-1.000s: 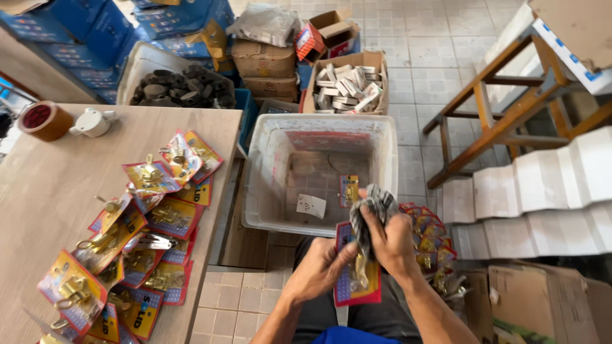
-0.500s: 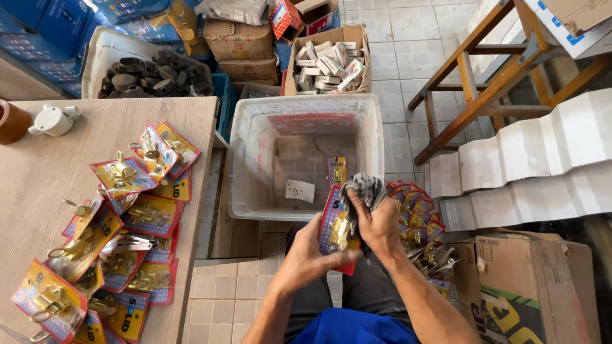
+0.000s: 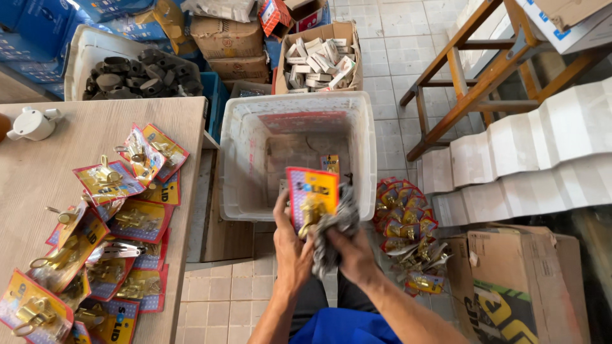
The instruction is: The person sorts packaged door handles and hardware, wiping items with a cloth and placing them into a plastic bin on the floor of a warehouse.
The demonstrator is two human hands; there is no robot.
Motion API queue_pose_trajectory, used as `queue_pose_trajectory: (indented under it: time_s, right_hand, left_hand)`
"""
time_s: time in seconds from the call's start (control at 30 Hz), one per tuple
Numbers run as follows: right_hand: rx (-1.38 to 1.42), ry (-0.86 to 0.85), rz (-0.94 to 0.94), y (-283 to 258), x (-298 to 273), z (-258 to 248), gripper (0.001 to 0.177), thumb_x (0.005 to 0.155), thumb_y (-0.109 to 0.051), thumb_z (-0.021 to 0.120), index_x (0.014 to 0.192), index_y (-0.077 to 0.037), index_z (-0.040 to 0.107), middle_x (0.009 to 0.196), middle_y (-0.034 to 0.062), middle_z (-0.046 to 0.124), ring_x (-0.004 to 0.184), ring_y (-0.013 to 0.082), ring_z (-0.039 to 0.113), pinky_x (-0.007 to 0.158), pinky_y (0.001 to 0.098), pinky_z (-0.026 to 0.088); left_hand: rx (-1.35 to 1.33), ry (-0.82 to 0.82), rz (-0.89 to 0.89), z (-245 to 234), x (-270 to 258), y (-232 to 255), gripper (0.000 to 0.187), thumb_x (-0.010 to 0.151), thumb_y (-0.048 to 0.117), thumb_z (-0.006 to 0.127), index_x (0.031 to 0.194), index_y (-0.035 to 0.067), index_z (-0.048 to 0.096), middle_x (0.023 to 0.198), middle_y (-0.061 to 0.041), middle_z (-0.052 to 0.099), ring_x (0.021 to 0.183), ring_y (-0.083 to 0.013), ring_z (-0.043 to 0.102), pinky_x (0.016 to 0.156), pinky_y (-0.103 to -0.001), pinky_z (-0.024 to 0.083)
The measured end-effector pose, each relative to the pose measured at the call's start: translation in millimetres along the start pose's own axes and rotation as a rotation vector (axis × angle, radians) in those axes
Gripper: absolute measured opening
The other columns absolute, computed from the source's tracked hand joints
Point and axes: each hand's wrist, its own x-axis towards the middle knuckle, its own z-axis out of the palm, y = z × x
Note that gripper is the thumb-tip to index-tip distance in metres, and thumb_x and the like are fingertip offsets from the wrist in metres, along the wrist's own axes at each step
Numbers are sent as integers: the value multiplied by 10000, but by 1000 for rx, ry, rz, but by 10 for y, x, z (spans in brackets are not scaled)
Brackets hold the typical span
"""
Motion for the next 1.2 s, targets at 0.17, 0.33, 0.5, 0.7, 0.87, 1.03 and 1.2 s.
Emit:
queue_pose_trajectory:
  time_s: [0.17,0.33,0.5,0.7,0.87,1.03,1.2]
  right_hand:
    - [-1078,137,-453,57,10,88,386,990,-348,692,1148,-2,760,1126,138,828,1093,275,794,878,381,629]
    - [-1289,116,-508,107,-1,85,211,911,-279,813,966,-75,813,874,60,843,794,234,830,660,361,645]
    - [-1000,72,-303,296,141,159,320,913,-227,805,1177,-54,750,1176,91,778,1129,223,722,978,369,560]
    - [-790,-189,-185,501,172,625,439,929,-117,767,1351,-22,694,1305,139,755,1258,301,714,1066,430,624]
    - [-799,-400,-66,687,89,725,405,927,-91,752,1323,-11,736,1323,132,776,1293,272,708,1114,392,568]
    - [-824,-187,68,818,143,672,338,884,-46,780,1221,-22,801,1224,98,817,1173,210,749,1067,328,597]
    - [-790,-123,151,780,68,648,333,865,-45,805,1197,-21,823,1184,94,832,1137,196,760,1031,323,615]
  left_hand:
    - [213,321,202,-46,6,-214,688,904,512,669,1408,55,566,1146,-121,750,943,-247,718,808,-391,560]
    - [206,511,142,-157,-18,-631,549,846,427,859,1167,76,586,975,-97,807,704,-193,767,553,-337,612]
    - [112,664,13,-617,64,-48,476,853,464,803,1079,101,593,783,-11,673,623,-136,564,578,-352,485]
    - [60,813,40,-1036,-125,-46,453,858,438,820,1126,111,655,916,-28,722,760,-136,642,692,-314,540]
    - [245,1284,141,-2129,-463,305,473,937,481,789,1103,74,616,942,-42,628,809,-163,559,747,-335,489]
    - [644,1377,-191,-2901,-581,207,705,967,436,841,1445,45,501,1058,-154,808,782,-311,780,657,-469,611]
    - [1142,1226,-568,-2929,-307,16,875,1003,724,695,1507,37,493,1109,-274,670,1026,-464,642,884,-599,498]
